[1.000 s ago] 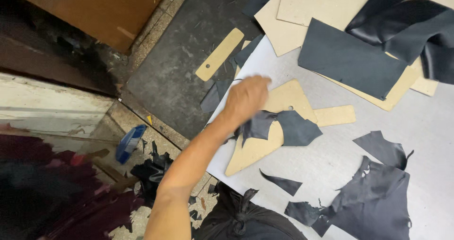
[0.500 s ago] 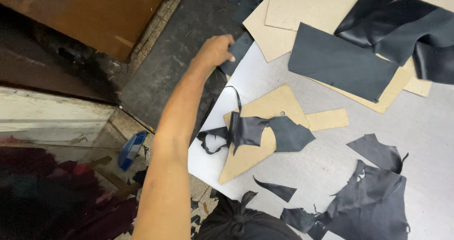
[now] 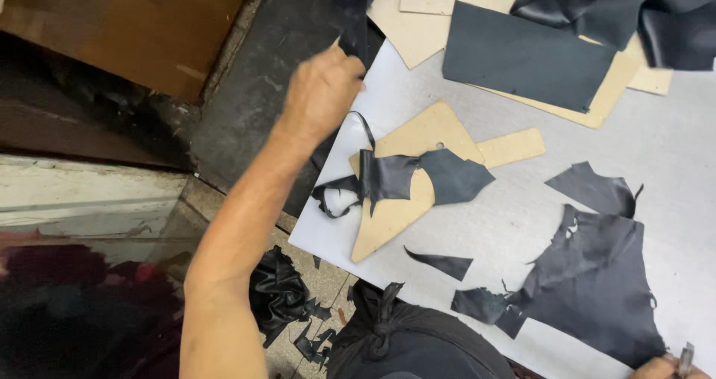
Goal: The person places a cardboard template on a black leather sheet and cuts the leather around the template using a utility knife. The person repeats this process with different templates, cutting multiple leather pieces and setting them aside.
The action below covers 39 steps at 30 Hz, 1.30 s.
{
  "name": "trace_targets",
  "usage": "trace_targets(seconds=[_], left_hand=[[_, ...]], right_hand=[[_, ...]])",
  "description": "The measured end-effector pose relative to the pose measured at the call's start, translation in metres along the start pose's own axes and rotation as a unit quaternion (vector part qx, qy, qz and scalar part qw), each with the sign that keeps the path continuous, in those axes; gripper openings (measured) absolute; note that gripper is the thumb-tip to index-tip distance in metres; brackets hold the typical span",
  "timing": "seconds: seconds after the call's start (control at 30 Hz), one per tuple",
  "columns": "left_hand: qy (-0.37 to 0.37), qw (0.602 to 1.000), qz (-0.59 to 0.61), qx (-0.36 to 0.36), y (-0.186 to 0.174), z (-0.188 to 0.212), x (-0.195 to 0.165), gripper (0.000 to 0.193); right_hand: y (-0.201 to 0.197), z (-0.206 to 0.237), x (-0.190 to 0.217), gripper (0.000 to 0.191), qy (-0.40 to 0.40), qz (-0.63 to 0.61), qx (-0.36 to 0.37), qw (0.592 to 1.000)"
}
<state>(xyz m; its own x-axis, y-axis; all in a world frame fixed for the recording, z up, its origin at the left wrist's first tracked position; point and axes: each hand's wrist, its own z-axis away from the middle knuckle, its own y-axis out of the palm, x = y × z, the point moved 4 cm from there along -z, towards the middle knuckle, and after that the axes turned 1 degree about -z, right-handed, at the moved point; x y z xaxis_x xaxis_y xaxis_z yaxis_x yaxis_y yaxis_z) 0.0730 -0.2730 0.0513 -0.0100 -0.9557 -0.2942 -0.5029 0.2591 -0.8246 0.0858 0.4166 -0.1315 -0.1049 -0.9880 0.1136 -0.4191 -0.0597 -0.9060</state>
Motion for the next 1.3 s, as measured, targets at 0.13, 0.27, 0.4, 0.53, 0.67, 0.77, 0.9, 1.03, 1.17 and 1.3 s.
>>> trace_targets(seconds=[0.13, 0.27, 0.4, 0.53, 0.67, 0.77, 0.9, 1.03, 1.17, 1.3], left_hand=[[-0.025, 0.979, -0.102, 0.175, 0.052, 0.044, -0.04, 0.007], [-0.082, 0.969, -0.033, 0.23, 0.063, 0.076, -0.057, 0.048], [-0.064, 0.985, -0.067, 0.148, 0.044, 0.081, -0.026, 0.075], [-0.226, 0.922, -0.023, 0.313, 0.038, 0.116, 0.012, 0.08], [-0.225, 0.96, -0.106, 0.131, 0.009, 0.136, -0.011, 0.041], [-0.082, 0.98, -0.156, 0.095, 0.016, 0.132, -0.084, 0.017], [0.085, 0.988, 0.048, 0.124, 0.09, 0.143, -0.254, 0.025], [0.189, 0.956, 0.035, 0.224, 0.185, 0.181, -0.423, 0.042], [0.162, 0.952, -0.036, 0.256, 0.212, 0.201, -0.465, 0.05], [0.082, 0.938, 0.073, 0.329, 0.211, 0.217, -0.456, 0.072]], right_hand=[[-0.005, 0.01, -0.009, 0.006, -0.011, -0.013, -0.01, 1.0], [-0.016, 0.016, -0.014, 0.006, -0.029, -0.027, -0.01, 0.999], [-0.024, 0.01, -0.017, 0.013, -0.032, -0.064, 0.013, 0.997], [-0.028, 0.004, -0.024, 0.016, -0.023, -0.17, 0.019, 0.985], [-0.029, 0.004, -0.042, 0.01, 0.042, -0.29, 0.024, 0.956], [-0.027, 0.005, -0.057, 0.009, 0.106, -0.376, 0.042, 0.92], [-0.019, 0.003, -0.073, 0.009, 0.151, -0.473, 0.09, 0.863], [-0.008, 0.0, -0.091, 0.004, 0.233, -0.602, 0.171, 0.745], [-0.008, -0.001, -0.103, 0.006, 0.244, -0.629, 0.229, 0.702], [-0.013, 0.0, -0.105, 0.015, 0.228, -0.611, 0.275, 0.706]])
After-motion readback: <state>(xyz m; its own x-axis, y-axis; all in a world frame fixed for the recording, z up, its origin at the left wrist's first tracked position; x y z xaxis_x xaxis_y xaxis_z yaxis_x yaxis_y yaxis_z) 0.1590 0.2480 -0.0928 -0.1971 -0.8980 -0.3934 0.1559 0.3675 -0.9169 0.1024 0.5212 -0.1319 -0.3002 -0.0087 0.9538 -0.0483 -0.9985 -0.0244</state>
